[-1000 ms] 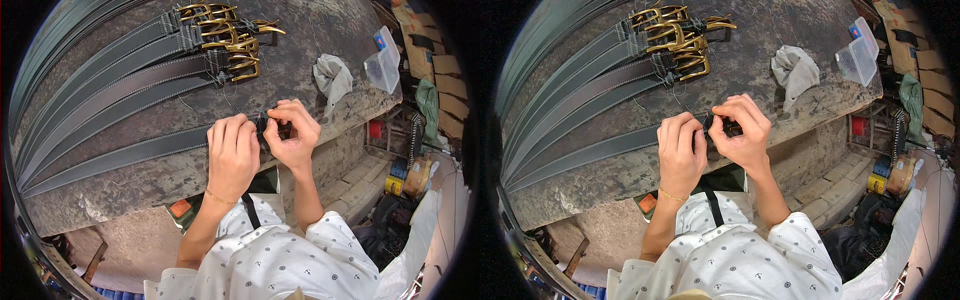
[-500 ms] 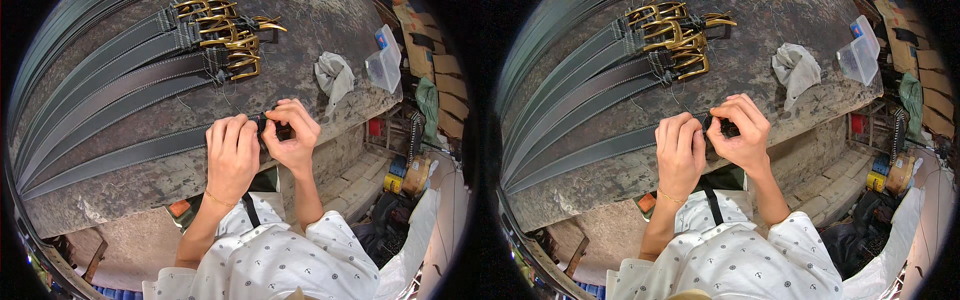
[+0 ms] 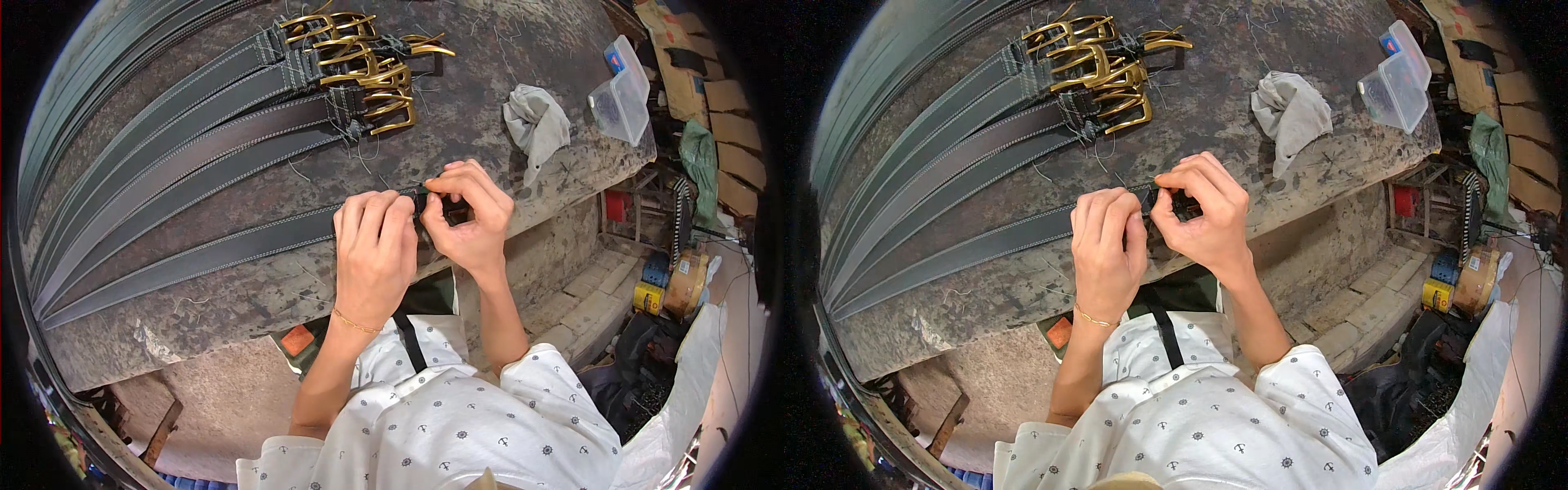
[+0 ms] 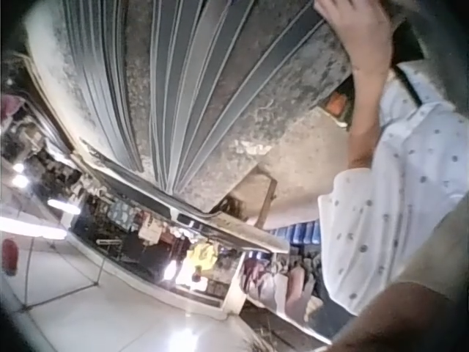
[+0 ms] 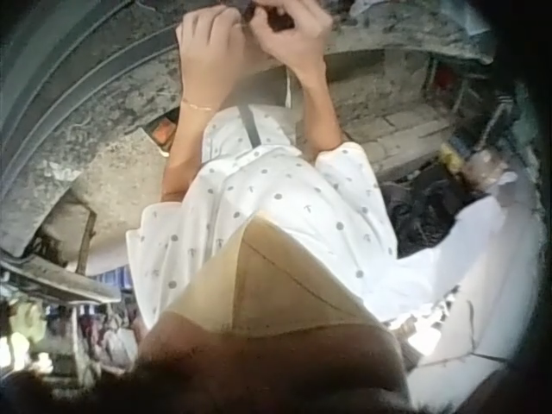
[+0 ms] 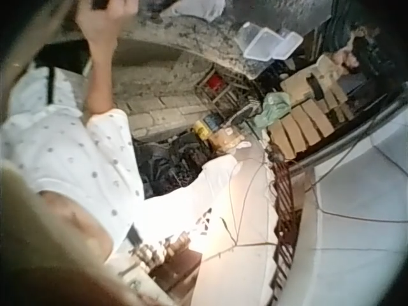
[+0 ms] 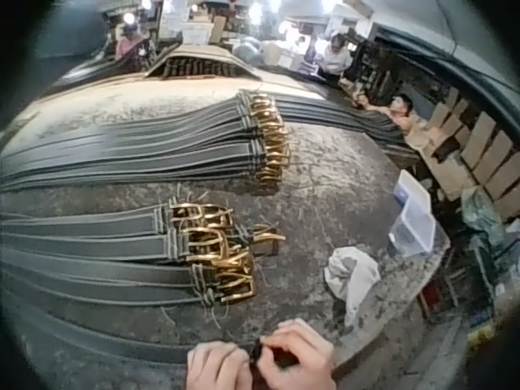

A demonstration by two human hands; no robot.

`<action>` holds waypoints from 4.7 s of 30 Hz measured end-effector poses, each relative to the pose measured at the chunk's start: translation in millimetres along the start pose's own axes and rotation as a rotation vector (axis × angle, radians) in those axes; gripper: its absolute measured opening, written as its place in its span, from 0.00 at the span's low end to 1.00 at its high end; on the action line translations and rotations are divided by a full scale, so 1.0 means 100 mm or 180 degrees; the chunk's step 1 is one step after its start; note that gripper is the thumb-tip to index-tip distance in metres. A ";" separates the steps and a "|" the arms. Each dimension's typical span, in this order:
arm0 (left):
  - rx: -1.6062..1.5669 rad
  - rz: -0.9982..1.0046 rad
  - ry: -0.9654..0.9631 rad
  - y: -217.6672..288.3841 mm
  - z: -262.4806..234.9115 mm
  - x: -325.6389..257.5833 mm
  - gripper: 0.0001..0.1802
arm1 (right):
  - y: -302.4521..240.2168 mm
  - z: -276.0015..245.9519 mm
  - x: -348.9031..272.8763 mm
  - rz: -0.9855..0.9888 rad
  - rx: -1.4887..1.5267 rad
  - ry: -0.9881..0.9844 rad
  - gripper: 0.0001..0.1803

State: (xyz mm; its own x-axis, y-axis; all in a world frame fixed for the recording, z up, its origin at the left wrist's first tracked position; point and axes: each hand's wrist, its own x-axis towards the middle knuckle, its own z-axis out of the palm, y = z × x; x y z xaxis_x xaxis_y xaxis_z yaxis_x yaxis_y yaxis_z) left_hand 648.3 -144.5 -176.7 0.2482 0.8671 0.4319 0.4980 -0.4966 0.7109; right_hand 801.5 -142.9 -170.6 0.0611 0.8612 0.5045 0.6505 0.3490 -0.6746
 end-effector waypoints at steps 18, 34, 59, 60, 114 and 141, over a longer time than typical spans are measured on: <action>0.0134 0.1243 -0.0516 0.36 0.97 1.06 0.14 | 0.25 -0.90 -0.47 0.1566 0.2233 0.1464 0.08; 0.1170 0.0815 -0.0474 0.12 0.08 -0.11 0.17 | 0.52 -1.14 -0.83 0.1712 0.2158 0.1601 0.06; 0.0724 0.0329 -0.0043 0.14 0.02 -0.19 0.14 | 0.62 -1.20 -0.98 -0.0170 -0.1017 0.1156 0.07; 0.0701 0.0321 -0.0054 0.15 0.02 -0.20 0.14 | 0.62 -1.20 -1.00 -0.0205 -0.1087 0.1197 0.07; -0.1317 0.0270 -0.2141 1.52 1.88 0.16 0.12 | 0.83 -2.16 -1.77 0.1668 0.3681 0.3656 0.15; 0.1127 0.0504 -0.0469 0.20 -0.06 -0.51 0.18 | 0.70 -0.47 0.00 0.1286 0.3311 0.0738 0.05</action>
State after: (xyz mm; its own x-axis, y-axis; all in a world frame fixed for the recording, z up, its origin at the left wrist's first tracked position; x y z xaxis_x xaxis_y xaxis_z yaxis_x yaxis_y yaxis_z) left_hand 641.1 -198.9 -181.2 0.4482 0.7901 0.4182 0.6929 -0.6026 0.3960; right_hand 882.5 -136.2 -192.8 0.3323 0.9289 0.1635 -0.3850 0.2919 -0.8755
